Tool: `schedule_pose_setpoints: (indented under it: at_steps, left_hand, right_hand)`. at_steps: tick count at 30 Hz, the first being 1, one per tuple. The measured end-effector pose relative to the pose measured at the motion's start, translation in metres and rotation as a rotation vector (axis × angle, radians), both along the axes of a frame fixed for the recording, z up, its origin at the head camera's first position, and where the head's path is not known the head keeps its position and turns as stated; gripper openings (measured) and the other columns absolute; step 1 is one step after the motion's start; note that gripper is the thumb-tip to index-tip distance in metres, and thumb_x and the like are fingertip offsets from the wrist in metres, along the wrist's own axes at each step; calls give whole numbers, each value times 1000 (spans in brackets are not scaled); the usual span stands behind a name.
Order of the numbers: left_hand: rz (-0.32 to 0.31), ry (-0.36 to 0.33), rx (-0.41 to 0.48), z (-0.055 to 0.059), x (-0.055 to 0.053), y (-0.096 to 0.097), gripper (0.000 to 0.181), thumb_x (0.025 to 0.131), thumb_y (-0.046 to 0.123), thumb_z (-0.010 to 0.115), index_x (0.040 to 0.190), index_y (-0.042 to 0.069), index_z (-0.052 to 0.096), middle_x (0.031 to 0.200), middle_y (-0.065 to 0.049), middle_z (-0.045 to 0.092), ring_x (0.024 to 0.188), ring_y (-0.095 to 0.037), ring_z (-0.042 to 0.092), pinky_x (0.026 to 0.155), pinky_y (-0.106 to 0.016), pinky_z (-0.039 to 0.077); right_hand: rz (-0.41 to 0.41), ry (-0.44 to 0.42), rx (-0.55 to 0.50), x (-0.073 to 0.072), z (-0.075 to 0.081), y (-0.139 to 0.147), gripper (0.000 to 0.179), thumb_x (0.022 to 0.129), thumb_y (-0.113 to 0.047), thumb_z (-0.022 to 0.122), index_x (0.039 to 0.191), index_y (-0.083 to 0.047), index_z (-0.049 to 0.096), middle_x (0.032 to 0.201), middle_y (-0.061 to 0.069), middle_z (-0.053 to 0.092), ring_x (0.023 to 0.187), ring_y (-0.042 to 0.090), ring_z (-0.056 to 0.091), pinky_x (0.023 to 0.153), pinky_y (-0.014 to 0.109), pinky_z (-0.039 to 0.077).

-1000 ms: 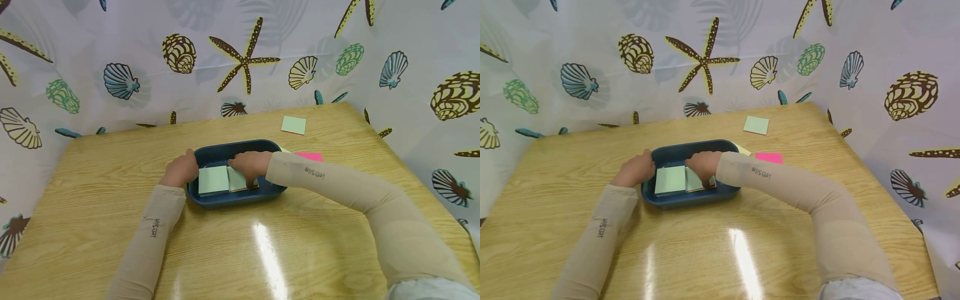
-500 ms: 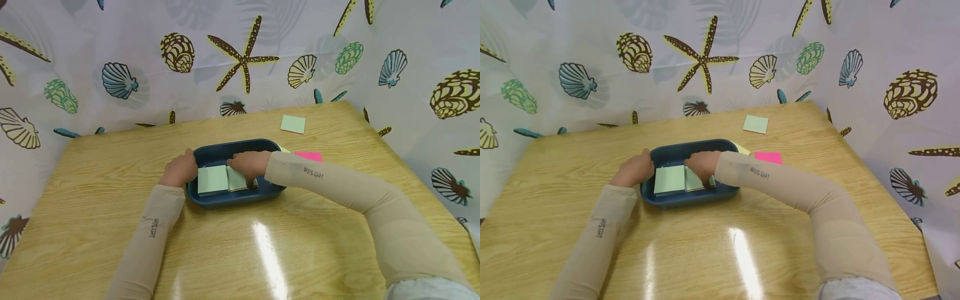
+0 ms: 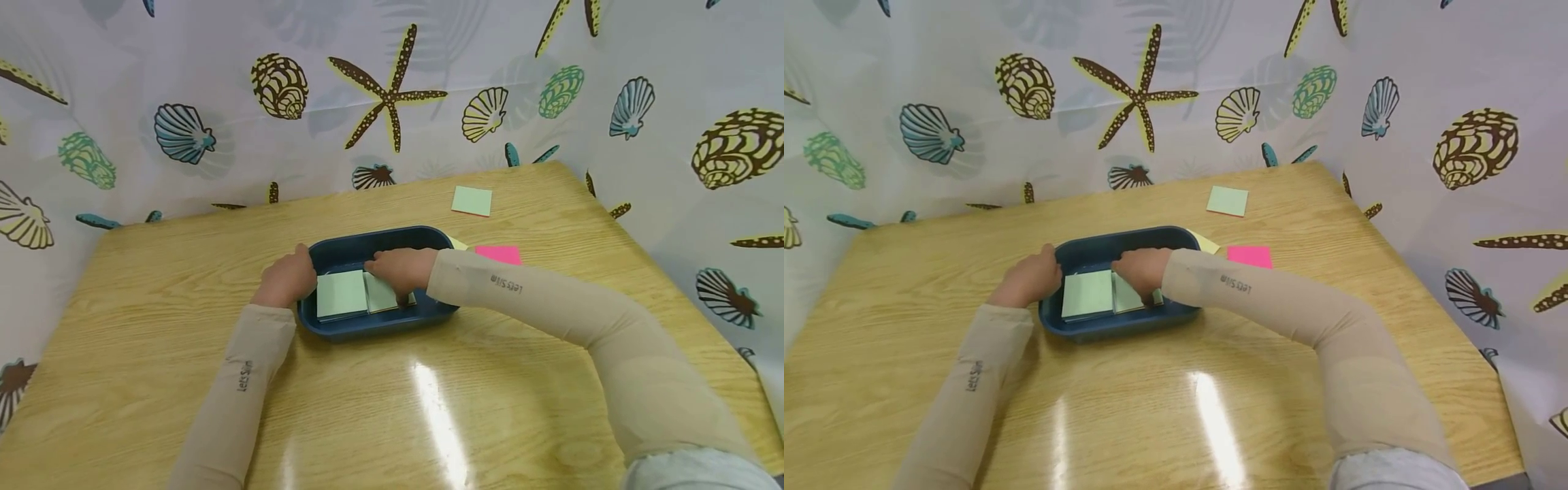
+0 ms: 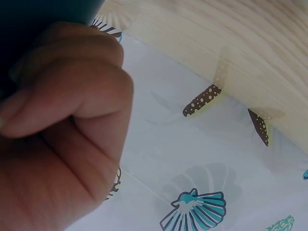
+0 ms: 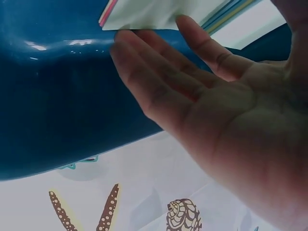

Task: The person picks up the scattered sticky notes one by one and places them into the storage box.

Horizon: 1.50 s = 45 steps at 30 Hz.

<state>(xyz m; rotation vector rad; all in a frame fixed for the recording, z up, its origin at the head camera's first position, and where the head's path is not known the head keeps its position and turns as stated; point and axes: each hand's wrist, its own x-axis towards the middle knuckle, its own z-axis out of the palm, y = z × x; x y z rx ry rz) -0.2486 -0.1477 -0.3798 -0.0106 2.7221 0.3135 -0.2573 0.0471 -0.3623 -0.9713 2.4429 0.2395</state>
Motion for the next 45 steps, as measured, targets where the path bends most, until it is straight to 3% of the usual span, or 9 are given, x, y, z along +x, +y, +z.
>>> schedule_pose_setpoints:
  at_steps: [5,7,13,16,19,24,29,36,45]
  left_hand:
    - [3,-10,8,2,1,-1,55,101,12,35,147,-8,15,125,-30,54,102,-37,57,92,-54,42]
    - [1,-14,9,2,2,-1,55,101,12,35,148,-8,14,126,-31,54,103,-38,57,93,-55,42]
    - [2,-14,16,-1,4,-6,55,101,12,34,147,-10,13,126,-32,53,105,-39,56,95,-57,40]
    - [3,-14,20,-3,6,-8,54,101,12,34,147,-10,14,125,-32,53,106,-40,56,95,-57,40]
    - [-1,-3,22,-4,7,-9,54,101,12,33,146,-11,14,125,-33,52,106,-41,57,94,-57,40]
    - [-2,5,23,-3,7,-8,54,101,12,34,146,-11,15,124,-33,53,103,-40,58,92,-56,42]
    - [-5,-6,18,-3,5,-5,55,101,12,35,147,-10,14,124,-32,54,101,-37,58,92,-55,42]
    - [-9,-1,25,0,4,-3,53,100,12,36,146,-9,17,124,-31,55,99,-37,58,93,-56,41]
    - [-18,13,25,2,3,-2,54,100,11,35,146,-10,16,124,-32,54,101,-38,58,92,-56,42]
  right_hand:
    - [39,-17,-27,0,7,4,71,76,-21,83,136,-3,50,129,13,52,110,24,53,93,35,46]
    - [61,-46,-82,-2,13,8,62,81,-23,79,133,-3,53,130,13,51,114,25,52,94,35,45]
    - [85,-97,-530,-23,43,34,35,93,-16,65,124,-1,60,123,13,58,112,27,56,95,37,44]
    - [3,-60,-713,-42,55,56,26,95,-13,62,117,0,64,115,12,62,106,25,60,93,38,46]
    - [-136,13,-778,-66,55,83,22,96,-12,59,114,0,65,112,13,63,105,26,60,92,39,47]
    - [-354,97,-696,-106,28,130,31,97,-13,57,122,5,60,120,22,60,114,34,54,98,45,42]
    - [-478,72,-558,-127,-6,169,49,95,-17,59,135,10,46,139,28,43,131,43,35,107,52,30]
    - [-585,45,-450,-137,-28,195,73,89,-28,68,144,7,34,149,27,29,138,42,24,110,53,22]
    - [-581,24,-370,-141,-31,199,73,90,-31,66,145,5,34,149,28,30,133,42,31,106,53,27]
